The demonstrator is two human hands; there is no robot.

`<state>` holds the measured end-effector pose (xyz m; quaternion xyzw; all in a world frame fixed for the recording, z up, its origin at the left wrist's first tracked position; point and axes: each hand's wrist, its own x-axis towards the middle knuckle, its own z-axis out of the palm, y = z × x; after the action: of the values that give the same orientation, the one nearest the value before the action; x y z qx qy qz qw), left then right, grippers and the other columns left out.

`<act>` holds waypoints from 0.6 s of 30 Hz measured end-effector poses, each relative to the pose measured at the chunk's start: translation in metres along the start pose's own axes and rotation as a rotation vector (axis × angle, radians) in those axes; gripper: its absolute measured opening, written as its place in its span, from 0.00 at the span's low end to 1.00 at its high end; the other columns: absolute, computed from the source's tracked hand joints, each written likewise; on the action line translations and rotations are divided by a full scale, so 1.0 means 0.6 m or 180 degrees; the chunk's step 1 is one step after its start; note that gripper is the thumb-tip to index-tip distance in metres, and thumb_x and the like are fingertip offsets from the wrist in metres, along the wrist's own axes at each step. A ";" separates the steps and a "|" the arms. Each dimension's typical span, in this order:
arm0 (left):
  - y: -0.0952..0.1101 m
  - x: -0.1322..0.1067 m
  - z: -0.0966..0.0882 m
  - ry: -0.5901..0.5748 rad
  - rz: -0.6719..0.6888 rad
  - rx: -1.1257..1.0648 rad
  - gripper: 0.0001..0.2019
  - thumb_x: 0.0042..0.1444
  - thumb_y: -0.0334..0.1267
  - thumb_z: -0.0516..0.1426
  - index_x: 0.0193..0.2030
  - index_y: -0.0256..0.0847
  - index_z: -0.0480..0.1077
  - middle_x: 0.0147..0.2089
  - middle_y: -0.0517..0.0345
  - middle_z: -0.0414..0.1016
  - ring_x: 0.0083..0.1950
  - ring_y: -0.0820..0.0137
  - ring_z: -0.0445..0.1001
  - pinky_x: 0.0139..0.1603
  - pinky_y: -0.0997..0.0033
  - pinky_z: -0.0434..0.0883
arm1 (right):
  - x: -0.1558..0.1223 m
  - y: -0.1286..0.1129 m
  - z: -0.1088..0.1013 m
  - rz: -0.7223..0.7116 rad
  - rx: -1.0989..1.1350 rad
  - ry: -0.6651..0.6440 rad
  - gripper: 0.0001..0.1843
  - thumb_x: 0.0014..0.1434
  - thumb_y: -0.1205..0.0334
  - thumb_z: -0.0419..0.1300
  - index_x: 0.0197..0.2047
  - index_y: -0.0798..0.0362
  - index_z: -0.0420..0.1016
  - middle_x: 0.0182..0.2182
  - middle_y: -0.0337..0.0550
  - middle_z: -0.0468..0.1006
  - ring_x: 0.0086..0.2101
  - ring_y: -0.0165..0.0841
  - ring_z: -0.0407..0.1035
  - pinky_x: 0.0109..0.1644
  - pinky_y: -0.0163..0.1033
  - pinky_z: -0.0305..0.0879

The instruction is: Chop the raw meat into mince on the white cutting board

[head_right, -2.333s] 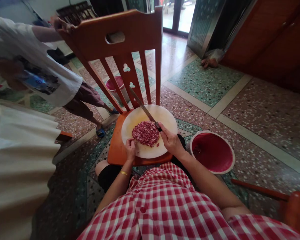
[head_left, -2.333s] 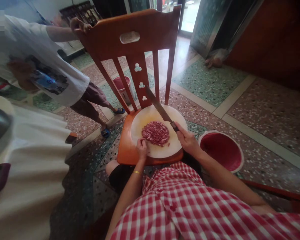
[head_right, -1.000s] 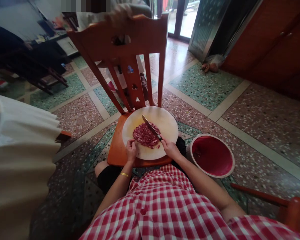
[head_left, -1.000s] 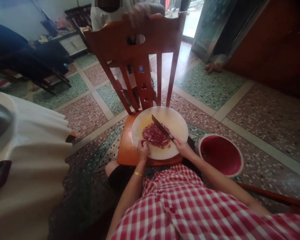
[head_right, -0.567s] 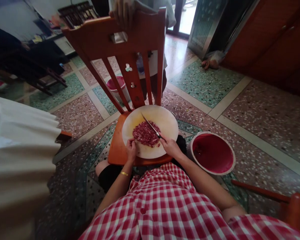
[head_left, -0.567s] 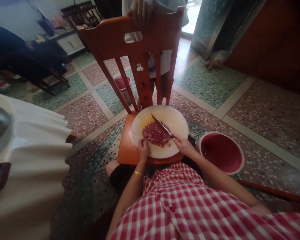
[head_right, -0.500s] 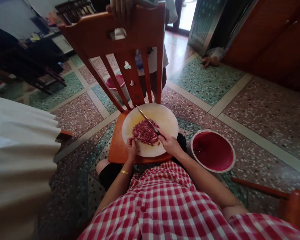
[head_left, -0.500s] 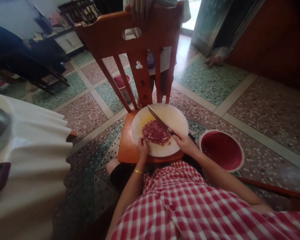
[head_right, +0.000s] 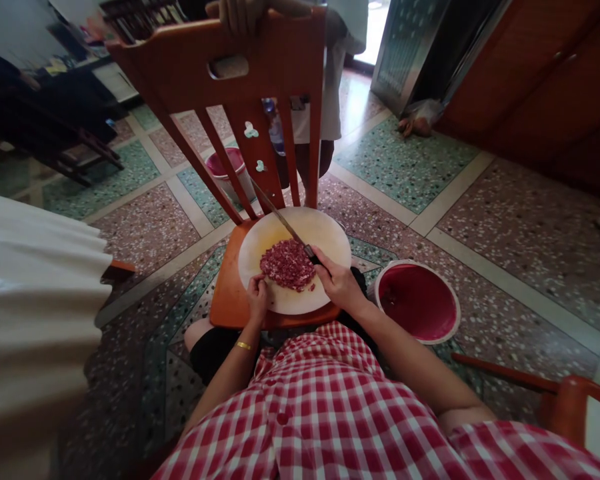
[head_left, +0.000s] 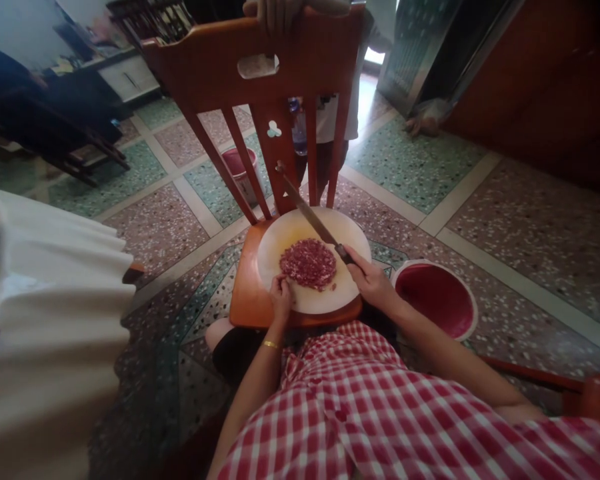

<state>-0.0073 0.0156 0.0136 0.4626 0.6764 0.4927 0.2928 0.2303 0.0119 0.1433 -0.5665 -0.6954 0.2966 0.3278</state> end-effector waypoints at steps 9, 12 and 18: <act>0.000 0.002 -0.002 -0.0022 -0.0022 0.0050 0.09 0.54 0.36 0.47 0.37 0.40 0.66 0.32 0.59 0.69 0.36 0.72 0.68 0.40 0.73 0.65 | -0.007 0.056 0.029 0.0490 -0.0295 -0.0512 0.23 0.61 0.56 0.47 0.59 0.46 0.61 0.50 0.41 0.72 0.50 0.37 0.66 0.52 0.43 0.63; 0.001 0.005 -0.004 0.0011 -0.0078 -0.0156 0.08 0.54 0.36 0.48 0.36 0.40 0.66 0.30 0.61 0.67 0.33 0.74 0.66 0.37 0.75 0.64 | -0.045 0.059 0.001 0.0158 -0.0271 -0.0522 0.26 0.61 0.54 0.47 0.62 0.47 0.57 0.52 0.42 0.71 0.48 0.36 0.67 0.50 0.40 0.64; 0.002 0.008 -0.024 0.0433 -0.0465 -0.0989 0.09 0.53 0.39 0.49 0.38 0.38 0.64 0.24 0.66 0.61 0.23 0.80 0.58 0.25 0.81 0.58 | -0.151 0.135 -0.036 -0.0850 -0.1394 -0.1333 0.25 0.61 0.51 0.48 0.59 0.50 0.62 0.30 0.46 0.76 0.30 0.34 0.70 0.34 0.35 0.64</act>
<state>-0.0212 0.0143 0.0200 0.3271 0.6422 0.5987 0.3494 0.3083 -0.0612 0.0819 -0.4541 -0.8631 0.2045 0.0841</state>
